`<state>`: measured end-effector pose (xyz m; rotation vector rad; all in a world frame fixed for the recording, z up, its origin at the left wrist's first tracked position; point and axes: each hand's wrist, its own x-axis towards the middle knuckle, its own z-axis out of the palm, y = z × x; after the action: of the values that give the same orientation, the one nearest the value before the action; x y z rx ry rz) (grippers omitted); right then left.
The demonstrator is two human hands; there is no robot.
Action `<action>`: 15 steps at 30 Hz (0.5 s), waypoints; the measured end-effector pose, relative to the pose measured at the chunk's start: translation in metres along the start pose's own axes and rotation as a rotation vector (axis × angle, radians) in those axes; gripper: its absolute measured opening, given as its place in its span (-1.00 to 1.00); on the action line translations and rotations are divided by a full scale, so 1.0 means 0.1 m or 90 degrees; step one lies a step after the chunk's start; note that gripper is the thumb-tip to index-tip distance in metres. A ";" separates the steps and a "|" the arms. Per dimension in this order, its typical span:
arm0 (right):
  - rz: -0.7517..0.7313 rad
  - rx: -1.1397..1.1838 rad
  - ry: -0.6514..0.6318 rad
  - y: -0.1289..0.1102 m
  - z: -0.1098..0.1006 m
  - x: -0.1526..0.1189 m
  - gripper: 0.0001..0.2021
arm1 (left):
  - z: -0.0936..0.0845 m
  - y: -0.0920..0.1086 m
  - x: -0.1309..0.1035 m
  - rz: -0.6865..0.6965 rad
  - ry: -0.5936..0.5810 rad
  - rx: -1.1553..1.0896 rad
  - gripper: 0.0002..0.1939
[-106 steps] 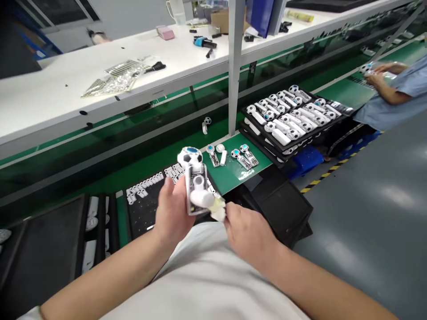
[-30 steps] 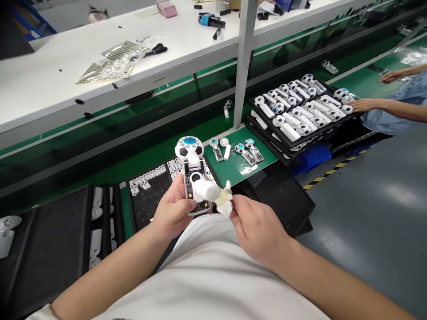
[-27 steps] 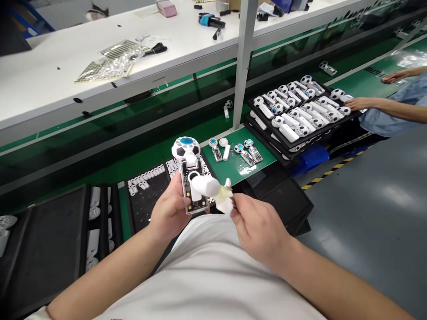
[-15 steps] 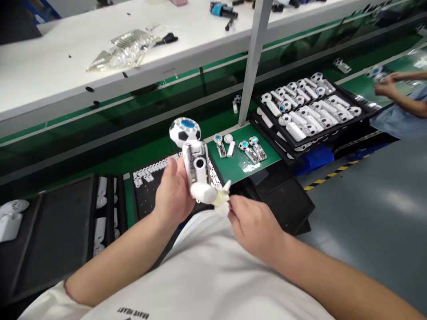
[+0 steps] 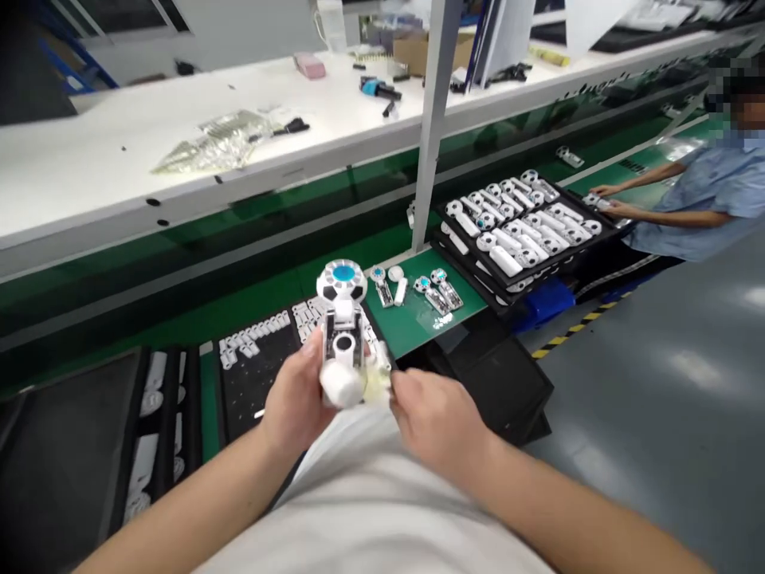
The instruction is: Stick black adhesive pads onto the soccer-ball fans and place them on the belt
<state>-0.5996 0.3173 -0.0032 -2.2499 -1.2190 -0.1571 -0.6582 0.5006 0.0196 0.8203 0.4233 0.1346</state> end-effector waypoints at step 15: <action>0.102 -0.001 0.107 0.43 0.03 -0.43 -0.83 | -0.10 0.02 0.05 -0.002 -0.015 -0.007 -0.66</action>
<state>-0.5907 0.2691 -0.0391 -2.2733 -0.9480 -0.2790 -0.6577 0.5099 0.0138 0.8096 0.4007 0.1240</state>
